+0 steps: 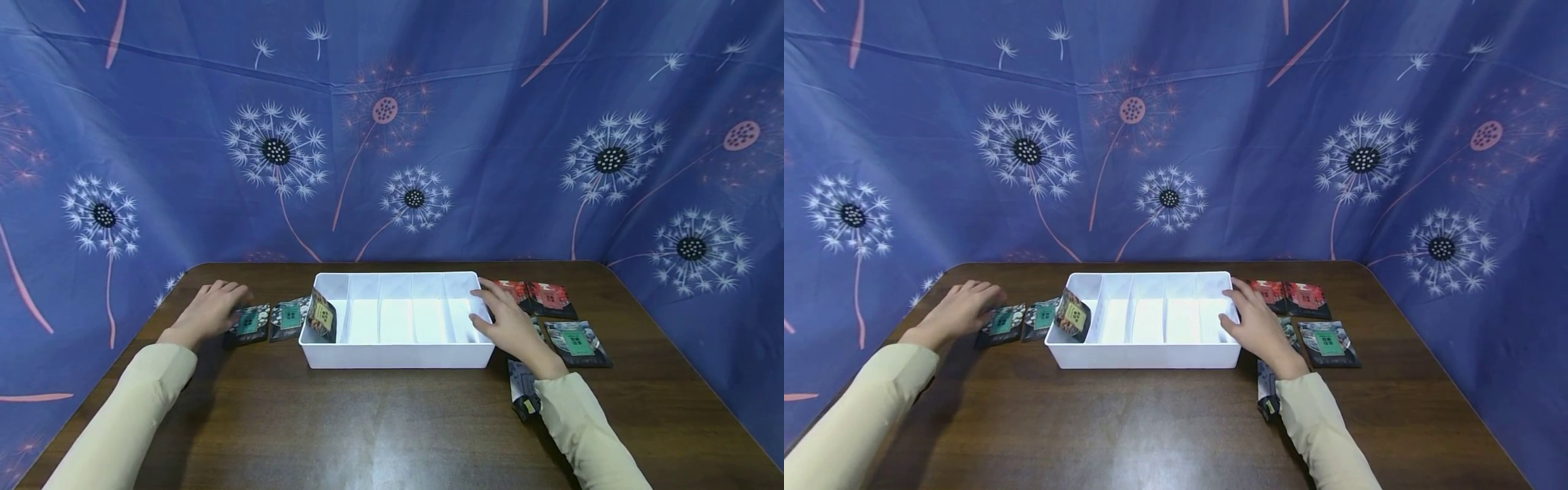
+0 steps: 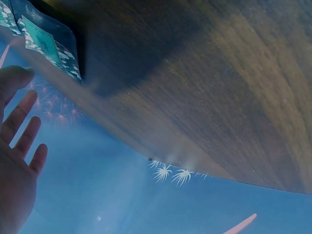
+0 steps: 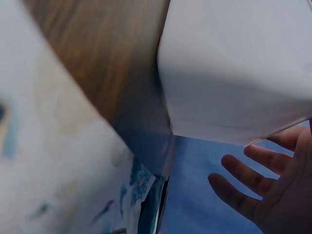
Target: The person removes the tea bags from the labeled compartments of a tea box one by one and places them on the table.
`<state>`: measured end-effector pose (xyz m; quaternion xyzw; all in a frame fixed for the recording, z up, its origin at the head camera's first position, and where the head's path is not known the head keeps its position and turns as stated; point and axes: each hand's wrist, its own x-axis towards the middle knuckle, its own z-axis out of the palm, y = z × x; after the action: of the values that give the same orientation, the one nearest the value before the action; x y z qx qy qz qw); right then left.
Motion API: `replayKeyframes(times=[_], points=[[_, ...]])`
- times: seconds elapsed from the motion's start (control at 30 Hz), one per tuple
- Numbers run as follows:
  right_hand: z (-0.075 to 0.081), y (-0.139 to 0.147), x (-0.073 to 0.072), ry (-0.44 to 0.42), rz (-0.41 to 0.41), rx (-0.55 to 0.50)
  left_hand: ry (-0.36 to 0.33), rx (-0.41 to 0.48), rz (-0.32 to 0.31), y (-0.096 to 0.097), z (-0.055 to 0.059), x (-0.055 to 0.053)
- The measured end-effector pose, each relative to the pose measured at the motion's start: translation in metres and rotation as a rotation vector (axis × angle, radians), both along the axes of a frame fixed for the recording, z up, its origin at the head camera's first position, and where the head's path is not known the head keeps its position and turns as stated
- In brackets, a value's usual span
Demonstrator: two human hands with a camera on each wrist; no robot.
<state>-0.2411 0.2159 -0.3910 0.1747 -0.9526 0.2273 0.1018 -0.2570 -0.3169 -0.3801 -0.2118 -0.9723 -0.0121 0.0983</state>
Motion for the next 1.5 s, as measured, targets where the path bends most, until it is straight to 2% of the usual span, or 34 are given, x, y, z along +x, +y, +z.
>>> replayKeyframes(times=[0.3,0.67,0.93,1.23,1.5], points=[[0.001,-0.001,0.000,-0.008,-0.014,0.012,0.023,0.043,-0.008,0.006,0.009,0.002],[0.002,-0.002,0.001,-0.023,-0.024,0.010,-0.037,0.121,-0.044,0.024,0.014,0.007],[0.001,-0.002,0.000,-0.019,-0.022,0.004,-0.047,0.161,-0.076,0.041,0.016,0.010],[0.000,-0.001,-0.001,-0.014,-0.015,0.004,-0.026,0.188,-0.103,0.060,0.019,0.018],[0.000,-0.002,0.000,-0.012,-0.014,-0.003,-0.021,0.198,-0.085,0.080,0.027,0.029]])
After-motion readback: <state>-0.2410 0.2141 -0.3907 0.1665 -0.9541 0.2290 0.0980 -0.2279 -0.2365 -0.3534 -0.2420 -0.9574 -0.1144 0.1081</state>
